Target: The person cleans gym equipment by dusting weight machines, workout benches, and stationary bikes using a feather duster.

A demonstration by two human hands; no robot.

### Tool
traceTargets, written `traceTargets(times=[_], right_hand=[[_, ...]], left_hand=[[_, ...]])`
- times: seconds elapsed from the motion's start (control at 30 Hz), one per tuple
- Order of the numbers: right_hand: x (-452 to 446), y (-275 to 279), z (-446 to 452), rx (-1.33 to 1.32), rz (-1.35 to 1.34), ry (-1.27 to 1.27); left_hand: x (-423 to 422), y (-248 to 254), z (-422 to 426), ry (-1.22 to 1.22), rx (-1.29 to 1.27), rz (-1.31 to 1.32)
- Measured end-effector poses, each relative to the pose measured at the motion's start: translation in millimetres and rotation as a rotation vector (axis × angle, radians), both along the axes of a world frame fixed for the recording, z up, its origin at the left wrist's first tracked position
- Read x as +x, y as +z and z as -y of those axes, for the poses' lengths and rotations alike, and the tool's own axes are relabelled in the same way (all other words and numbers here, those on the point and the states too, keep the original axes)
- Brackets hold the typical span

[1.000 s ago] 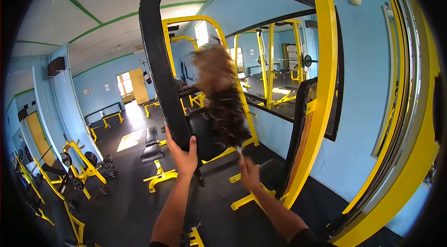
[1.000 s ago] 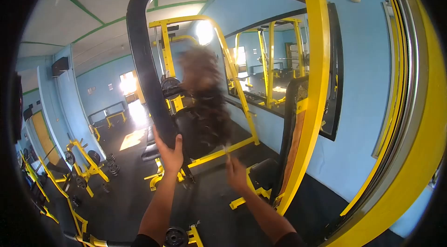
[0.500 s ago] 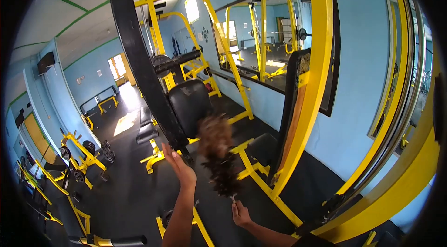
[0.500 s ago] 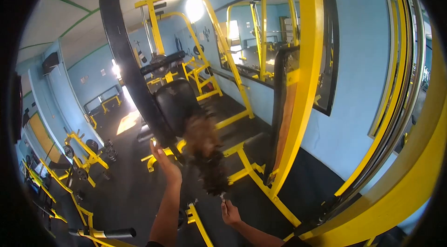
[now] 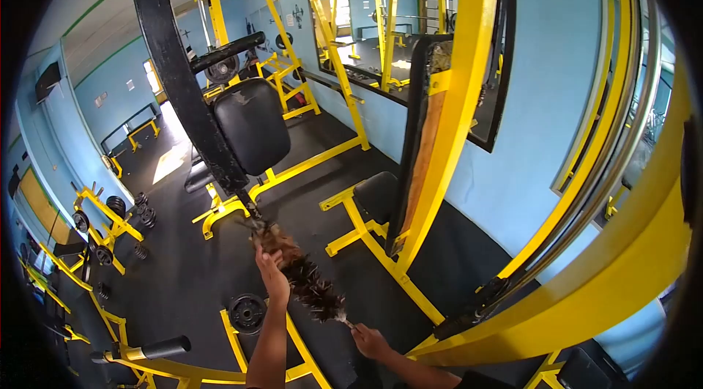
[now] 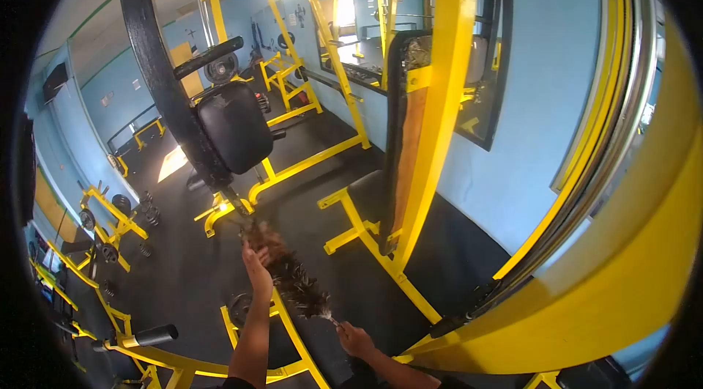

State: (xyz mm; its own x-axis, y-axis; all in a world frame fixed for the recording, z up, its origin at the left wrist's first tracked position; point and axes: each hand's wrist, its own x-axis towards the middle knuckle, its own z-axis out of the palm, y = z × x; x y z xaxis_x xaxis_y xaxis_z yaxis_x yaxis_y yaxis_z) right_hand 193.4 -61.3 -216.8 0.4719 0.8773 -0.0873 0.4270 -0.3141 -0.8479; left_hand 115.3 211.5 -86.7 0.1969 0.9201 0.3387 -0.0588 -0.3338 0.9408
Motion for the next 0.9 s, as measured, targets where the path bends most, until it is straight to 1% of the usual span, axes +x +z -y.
traceTargets(times=[0.03, 0.07, 0.1, 0.17, 0.2, 0.27, 0.3, 0.37, 0.4, 0.43, 0.5, 0.57, 0.6, 0.67, 0.7, 0.77, 0.8, 0.83, 0.87, 0.9], right_hand=[[-4.9, -7.4, 12.1, -0.034, -0.055, 0.0], [-6.8, -15.2, 27.1, -0.066, -0.107, 0.001], [-9.6, -22.7, 45.2, -0.066, -0.095, -0.01], [-11.2, -37.3, 82.4, -0.262, -0.104, 0.042], [-6.2, -45.3, 103.2, -0.259, -0.096, 0.031], [-1.5, -61.8, 157.8, -0.353, -0.186, 0.147], [2.5, -62.3, 184.2, -0.356, -0.194, 0.13], [17.2, -58.6, 247.4, -0.485, -0.108, 0.202], [24.2, -80.7, 276.3, -0.626, -0.106, 0.257], [34.1, -82.0, 313.0, -0.632, -0.113, 0.239], [42.7, -73.1, 390.6, -0.804, -0.083, 0.235], [54.3, -11.0, 463.1, -0.907, -0.017, 0.197], [58.3, -26.7, 503.3, -0.957, -0.062, 0.116], [66.2, -59.8, 583.8, -1.042, -0.173, -0.057], [68.7, -74.1, 619.7, -1.072, -0.247, -0.146], [67.1, -101.6, 688.1, -0.96, -0.248, -0.31], [63.3, -90.7, 701.7, -0.961, -0.26, -0.317], [61.9, -39.9, 701.9, -0.919, -0.237, -0.548], [63.7, -12.5, 702.8, -0.871, -0.207, -0.773], [69.1, -15.6, 706.8, -0.875, -0.208, -0.772]], left_hand=[[-1.9, 0.2, 14.6, -0.056, -0.022, -0.031], [-0.7, -5.1, 31.2, 0.013, 0.047, -0.07], [-2.8, -18.3, 44.5, 0.003, 0.046, -0.057], [-11.4, -53.1, 70.3, -0.011, 0.1, -0.078], [-12.4, -68.0, 90.7, -0.02, 0.103, -0.068], [-23.1, -100.0, 140.2, -0.095, -0.016, -0.104], [-27.2, -116.7, 167.1, -0.113, -0.02, -0.109], [-25.8, -150.6, 230.0, -0.164, -0.289, -0.043], [-26.8, -165.1, 265.0, -0.184, -0.302, -0.053], [-21.5, -173.4, 299.0, -0.162, -0.316, -0.114], [-22.8, -183.6, 366.0, -0.156, -0.334, -0.205], [-15.0, -187.3, 427.9, -0.218, -0.176, -0.385], [-7.9, -181.3, 453.5, -0.238, -0.175, -0.388], [8.5, -166.8, 498.6, -0.394, -0.144, -0.492], [17.3, -172.0, 509.7, -0.405, -0.143, -0.493], [33.8, -186.4, 525.7, -0.522, -0.073, -0.505], [43.7, -183.7, 533.6, -0.548, -0.112, -0.56], [58.4, -176.5, 540.7, -0.558, -0.111, -0.565], [73.6, -169.3, 546.2, -0.603, -0.099, -0.501], [88.1, -163.4, 550.2, -0.643, -0.089, -0.435]])
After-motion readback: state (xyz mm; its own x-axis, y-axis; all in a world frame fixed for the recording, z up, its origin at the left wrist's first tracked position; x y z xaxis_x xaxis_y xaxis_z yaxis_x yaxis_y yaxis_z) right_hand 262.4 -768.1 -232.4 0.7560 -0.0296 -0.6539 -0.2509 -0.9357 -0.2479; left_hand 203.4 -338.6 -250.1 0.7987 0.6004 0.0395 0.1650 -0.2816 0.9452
